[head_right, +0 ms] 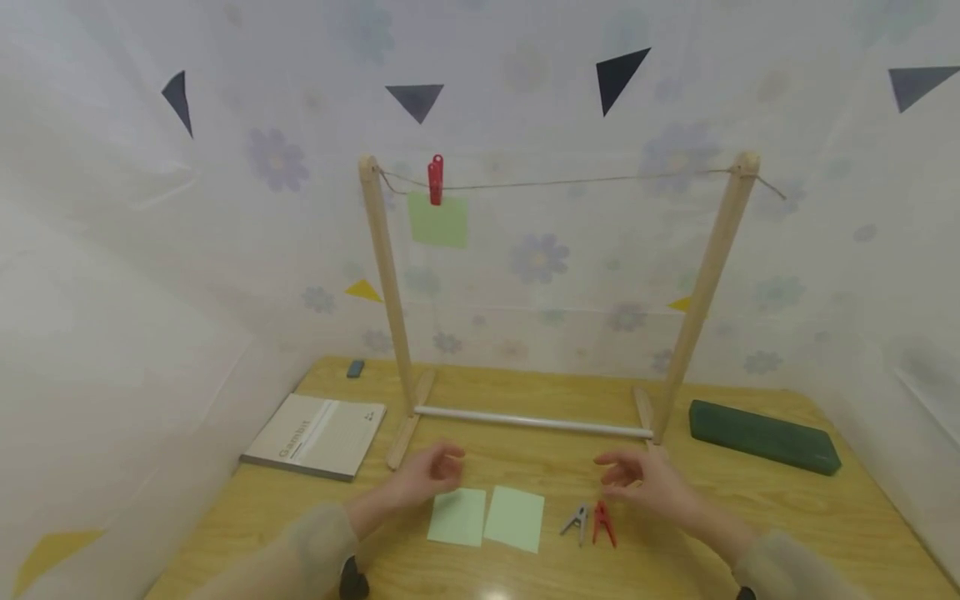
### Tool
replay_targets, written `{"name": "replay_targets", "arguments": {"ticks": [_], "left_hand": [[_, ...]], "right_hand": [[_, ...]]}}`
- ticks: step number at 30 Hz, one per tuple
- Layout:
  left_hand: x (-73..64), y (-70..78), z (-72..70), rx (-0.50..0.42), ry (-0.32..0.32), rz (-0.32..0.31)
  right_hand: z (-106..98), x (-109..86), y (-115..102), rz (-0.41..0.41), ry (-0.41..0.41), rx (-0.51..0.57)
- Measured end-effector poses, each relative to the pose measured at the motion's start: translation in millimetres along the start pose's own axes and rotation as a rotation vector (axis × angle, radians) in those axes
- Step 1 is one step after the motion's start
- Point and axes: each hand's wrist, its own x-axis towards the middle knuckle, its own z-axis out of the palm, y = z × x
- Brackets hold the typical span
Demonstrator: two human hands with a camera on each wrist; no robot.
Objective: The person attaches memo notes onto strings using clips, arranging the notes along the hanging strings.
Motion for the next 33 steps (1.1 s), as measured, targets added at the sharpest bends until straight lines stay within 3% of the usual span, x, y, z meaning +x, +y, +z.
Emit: {"name": "replay_targets", "arguments": {"ticks": [9,18,25,33], "left_hand": [[-2.5,-11.1,-1.7,0.009,-0.003,-0.014],[-6.4,-7.9,-6.0,0.063,-0.023,-0.015],[-4.9,-9.5,-6.2,0.112,-0.061,-0.028],[-6.5,-12.2,-5.3,0.176,-0.073,0.012]], "right_hand": [[8.2,-19.7,10.3,0.131,-0.014,0.014],[14.4,-28.4,10.2,0.272,-0.014,0.010],[21.6,-28.0,10.6,0.272,-0.019,-0.013],[27.3,-27.5,14.5,0.286,-0.033,-0.016]]}}
